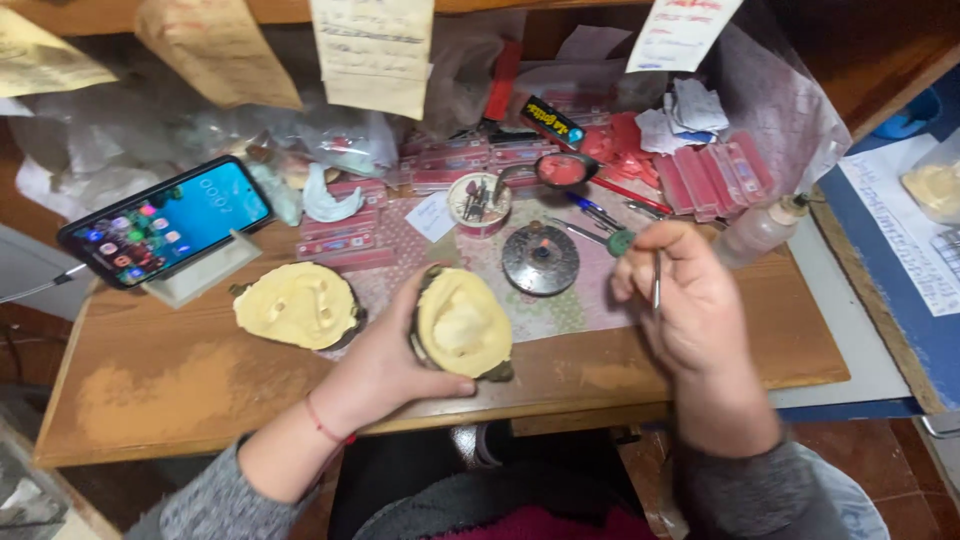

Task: Cleaning and refining plaster dental molds using hand tools.

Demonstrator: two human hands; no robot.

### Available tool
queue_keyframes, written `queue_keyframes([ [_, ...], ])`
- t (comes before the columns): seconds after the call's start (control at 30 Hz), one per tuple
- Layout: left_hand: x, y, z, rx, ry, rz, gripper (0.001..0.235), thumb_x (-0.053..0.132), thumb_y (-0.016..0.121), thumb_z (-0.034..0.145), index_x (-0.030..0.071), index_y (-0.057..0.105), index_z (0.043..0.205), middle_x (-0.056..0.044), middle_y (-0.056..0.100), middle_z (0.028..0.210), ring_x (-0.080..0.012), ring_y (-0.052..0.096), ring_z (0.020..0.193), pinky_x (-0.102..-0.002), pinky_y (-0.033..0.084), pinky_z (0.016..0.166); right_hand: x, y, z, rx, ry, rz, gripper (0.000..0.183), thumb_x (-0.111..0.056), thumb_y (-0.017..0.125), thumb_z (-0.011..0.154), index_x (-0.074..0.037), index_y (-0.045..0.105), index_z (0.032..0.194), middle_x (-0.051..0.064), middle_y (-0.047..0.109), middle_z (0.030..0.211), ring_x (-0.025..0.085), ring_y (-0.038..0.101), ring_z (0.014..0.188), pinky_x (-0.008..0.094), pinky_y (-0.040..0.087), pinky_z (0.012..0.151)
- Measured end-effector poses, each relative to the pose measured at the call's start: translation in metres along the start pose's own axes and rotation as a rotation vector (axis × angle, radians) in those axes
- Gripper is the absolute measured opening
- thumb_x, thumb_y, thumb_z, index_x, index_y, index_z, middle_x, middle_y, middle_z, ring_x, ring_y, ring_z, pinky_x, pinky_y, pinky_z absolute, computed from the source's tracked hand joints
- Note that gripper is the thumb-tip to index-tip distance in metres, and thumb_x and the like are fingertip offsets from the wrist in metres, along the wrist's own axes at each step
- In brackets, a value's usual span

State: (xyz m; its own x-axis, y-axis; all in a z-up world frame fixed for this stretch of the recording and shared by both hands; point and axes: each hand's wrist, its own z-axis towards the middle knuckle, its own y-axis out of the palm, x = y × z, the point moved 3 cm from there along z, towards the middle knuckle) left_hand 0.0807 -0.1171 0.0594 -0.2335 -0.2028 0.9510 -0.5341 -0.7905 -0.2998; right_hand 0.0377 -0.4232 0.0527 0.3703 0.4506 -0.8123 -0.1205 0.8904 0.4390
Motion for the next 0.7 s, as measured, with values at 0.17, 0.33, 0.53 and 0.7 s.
queue_keyframes([
  [0.17,-0.005,0.0,0.014,-0.105,-0.03,-0.015,0.122,0.016,0.095,0.056,0.005,0.027,0.156,-0.012,0.059,0.144,-0.0209,0.056,0.136,-0.033,0.042,0.114,0.047,0.006,-0.003,0.327,0.058,-0.011,0.035,-0.013,0.057,0.108,0.007,0.063,0.136,0.009,0.066,0.094,0.016,0.061,0.081,0.028,0.053,0.075],
  [0.33,-0.003,-0.002,0.023,-0.136,-0.033,0.102,0.124,0.016,0.096,0.056,0.009,0.025,0.157,-0.011,0.057,0.144,-0.0212,0.055,0.136,-0.034,0.041,0.114,0.052,-0.001,-0.004,0.408,0.106,-0.105,0.028,-0.009,0.061,0.104,0.009,0.064,0.124,0.018,0.071,0.107,0.021,0.069,0.09,0.032,0.058,0.08],
  [0.53,-0.007,-0.001,0.023,-0.196,0.044,-0.011,0.121,0.01,0.093,0.061,0.011,0.022,0.16,-0.014,0.054,0.148,-0.024,0.052,0.14,-0.034,0.039,0.116,0.047,0.001,-0.004,0.463,0.184,-0.016,0.035,-0.02,0.052,0.106,0.01,0.065,0.121,0.02,0.073,0.104,0.023,0.073,0.088,0.033,0.06,0.078],
  [0.7,-0.004,-0.003,0.021,-0.214,0.046,0.008,0.12,0.009,0.092,0.062,0.011,0.021,0.159,-0.014,0.052,0.149,-0.0237,0.052,0.141,-0.034,0.04,0.116,0.057,-0.013,-0.009,0.371,0.094,-0.015,0.035,-0.02,0.054,0.113,0.01,0.063,0.128,0.02,0.071,0.104,0.023,0.068,0.086,0.034,0.057,0.08],
])
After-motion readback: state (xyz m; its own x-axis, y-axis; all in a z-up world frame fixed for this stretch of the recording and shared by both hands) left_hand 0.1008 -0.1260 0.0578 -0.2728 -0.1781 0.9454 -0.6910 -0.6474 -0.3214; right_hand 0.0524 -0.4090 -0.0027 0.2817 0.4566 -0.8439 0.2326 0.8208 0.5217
